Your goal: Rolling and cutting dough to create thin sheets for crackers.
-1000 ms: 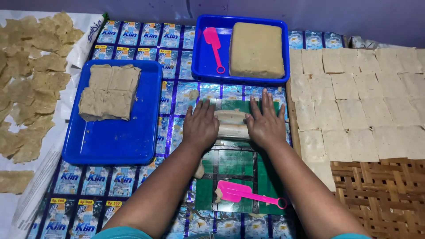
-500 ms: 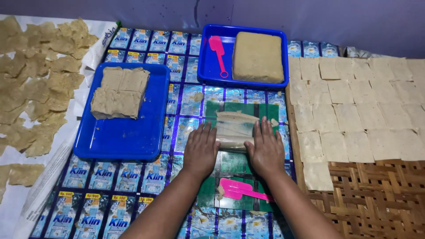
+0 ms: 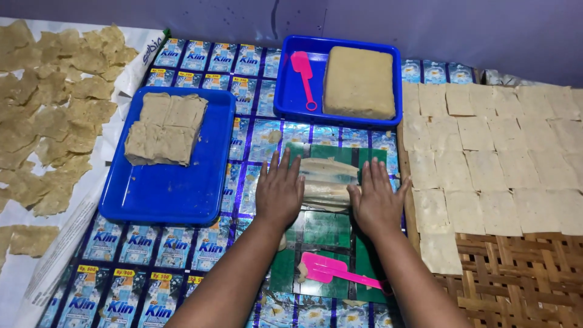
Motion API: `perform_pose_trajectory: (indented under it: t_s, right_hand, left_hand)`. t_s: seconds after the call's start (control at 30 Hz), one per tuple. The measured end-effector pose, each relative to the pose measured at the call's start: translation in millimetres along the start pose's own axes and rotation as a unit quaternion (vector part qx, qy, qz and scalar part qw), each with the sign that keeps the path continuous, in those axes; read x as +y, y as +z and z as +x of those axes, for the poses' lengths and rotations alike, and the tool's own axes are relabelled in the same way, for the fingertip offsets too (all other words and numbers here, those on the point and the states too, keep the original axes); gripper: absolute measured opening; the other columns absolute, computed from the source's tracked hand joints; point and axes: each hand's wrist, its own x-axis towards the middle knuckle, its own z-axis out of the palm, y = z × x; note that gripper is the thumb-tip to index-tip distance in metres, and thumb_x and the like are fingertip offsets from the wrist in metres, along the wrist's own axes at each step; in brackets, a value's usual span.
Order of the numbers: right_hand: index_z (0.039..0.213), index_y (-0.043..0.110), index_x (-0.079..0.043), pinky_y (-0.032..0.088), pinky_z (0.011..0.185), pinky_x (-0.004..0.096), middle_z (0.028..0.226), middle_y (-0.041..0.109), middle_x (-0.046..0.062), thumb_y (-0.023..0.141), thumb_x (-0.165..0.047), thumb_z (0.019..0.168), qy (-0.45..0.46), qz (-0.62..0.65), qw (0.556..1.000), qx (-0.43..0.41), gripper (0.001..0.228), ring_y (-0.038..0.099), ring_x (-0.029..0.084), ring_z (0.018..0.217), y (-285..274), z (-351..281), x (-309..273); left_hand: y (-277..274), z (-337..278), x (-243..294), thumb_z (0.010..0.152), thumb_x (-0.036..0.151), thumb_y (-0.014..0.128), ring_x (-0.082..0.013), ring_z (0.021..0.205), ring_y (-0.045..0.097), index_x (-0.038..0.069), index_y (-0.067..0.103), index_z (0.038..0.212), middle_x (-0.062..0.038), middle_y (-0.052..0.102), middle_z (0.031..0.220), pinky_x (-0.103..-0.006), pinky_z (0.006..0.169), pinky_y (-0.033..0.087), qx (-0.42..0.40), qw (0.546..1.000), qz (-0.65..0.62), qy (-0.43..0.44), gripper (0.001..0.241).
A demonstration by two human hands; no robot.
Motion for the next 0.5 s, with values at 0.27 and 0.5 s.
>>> perform_pose_trajectory:
  t_s: [0.27, 0.5]
  right_hand:
    - [0.161, 0.034, -0.029, 0.001, 0.117, 0.078, 0.172, 0.024, 0.008, 0.028, -0.055, 0.108, -0.001, 0.043, 0.999, -0.025, 0.060, 0.019, 0.028, 0.159, -10.2, 90.3, 5.4]
    - [0.161, 0.036, -0.027, -0.001, 0.119, 0.075, 0.173, 0.021, 0.010, 0.029, -0.053, 0.109, -0.015, 0.051, 0.998, -0.023, 0.059, 0.014, 0.028, 0.160, -26.3, 86.4, -3.7]
  left_hand:
    - [10.9, 86.8, -9.2, 0.107, 0.047, 0.024, -0.0321, 0.159, 0.017, 0.017, 0.033, 0.160, -0.013, 0.024, 0.170, -0.0553, 0.127, 0.005, -0.099, 0.993, -0.004, -0.066, 0.062]
    - [-1.8, 84.2, -5.9, 0.108, 0.048, 0.026, -0.0327, 0.160, 0.012, 0.014, 0.032, 0.160, -0.015, 0.019, 0.172, -0.0603, 0.125, -0.001, -0.093, 0.994, -0.030, -0.057, 0.063]
